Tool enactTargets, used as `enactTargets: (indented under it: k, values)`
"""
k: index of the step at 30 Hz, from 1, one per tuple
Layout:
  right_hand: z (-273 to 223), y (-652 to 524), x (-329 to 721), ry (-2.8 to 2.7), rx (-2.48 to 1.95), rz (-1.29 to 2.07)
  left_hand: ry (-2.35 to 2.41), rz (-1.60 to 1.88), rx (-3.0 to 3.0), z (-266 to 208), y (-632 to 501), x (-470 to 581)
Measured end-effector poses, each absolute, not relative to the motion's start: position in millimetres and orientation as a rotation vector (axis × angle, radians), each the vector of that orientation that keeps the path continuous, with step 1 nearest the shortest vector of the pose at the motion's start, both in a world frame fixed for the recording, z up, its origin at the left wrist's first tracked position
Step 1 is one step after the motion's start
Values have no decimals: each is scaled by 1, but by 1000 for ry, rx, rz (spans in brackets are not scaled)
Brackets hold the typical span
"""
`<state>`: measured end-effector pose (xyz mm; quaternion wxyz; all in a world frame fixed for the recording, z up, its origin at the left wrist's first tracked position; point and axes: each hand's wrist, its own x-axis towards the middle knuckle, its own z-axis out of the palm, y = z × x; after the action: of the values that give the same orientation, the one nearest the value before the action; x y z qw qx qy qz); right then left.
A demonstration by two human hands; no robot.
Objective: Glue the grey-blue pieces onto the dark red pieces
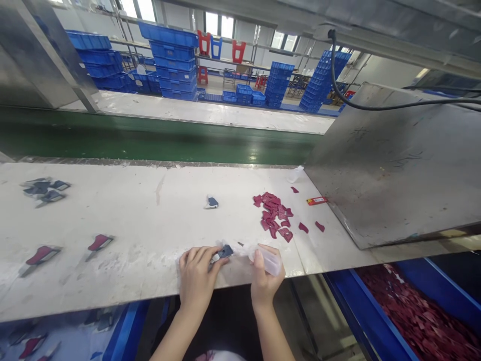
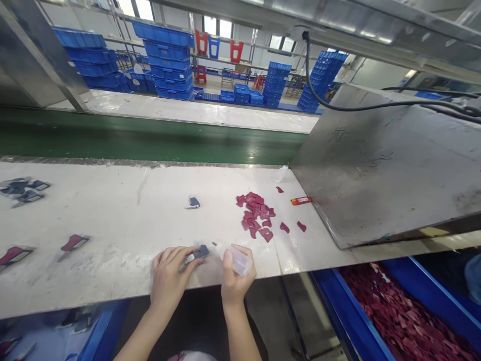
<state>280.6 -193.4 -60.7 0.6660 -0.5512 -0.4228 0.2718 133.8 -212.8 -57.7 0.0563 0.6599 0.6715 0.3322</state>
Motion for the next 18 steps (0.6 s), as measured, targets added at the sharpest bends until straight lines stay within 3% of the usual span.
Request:
enactTargets:
  k: [11,18]
  values:
    - [-43,-128,257,-1093,-1167,781,2020,1060,2144,-72,-209,123]
    - [-34,-115,284,-1473,-1237,670,2024,1053,2147,-78,-207,119]
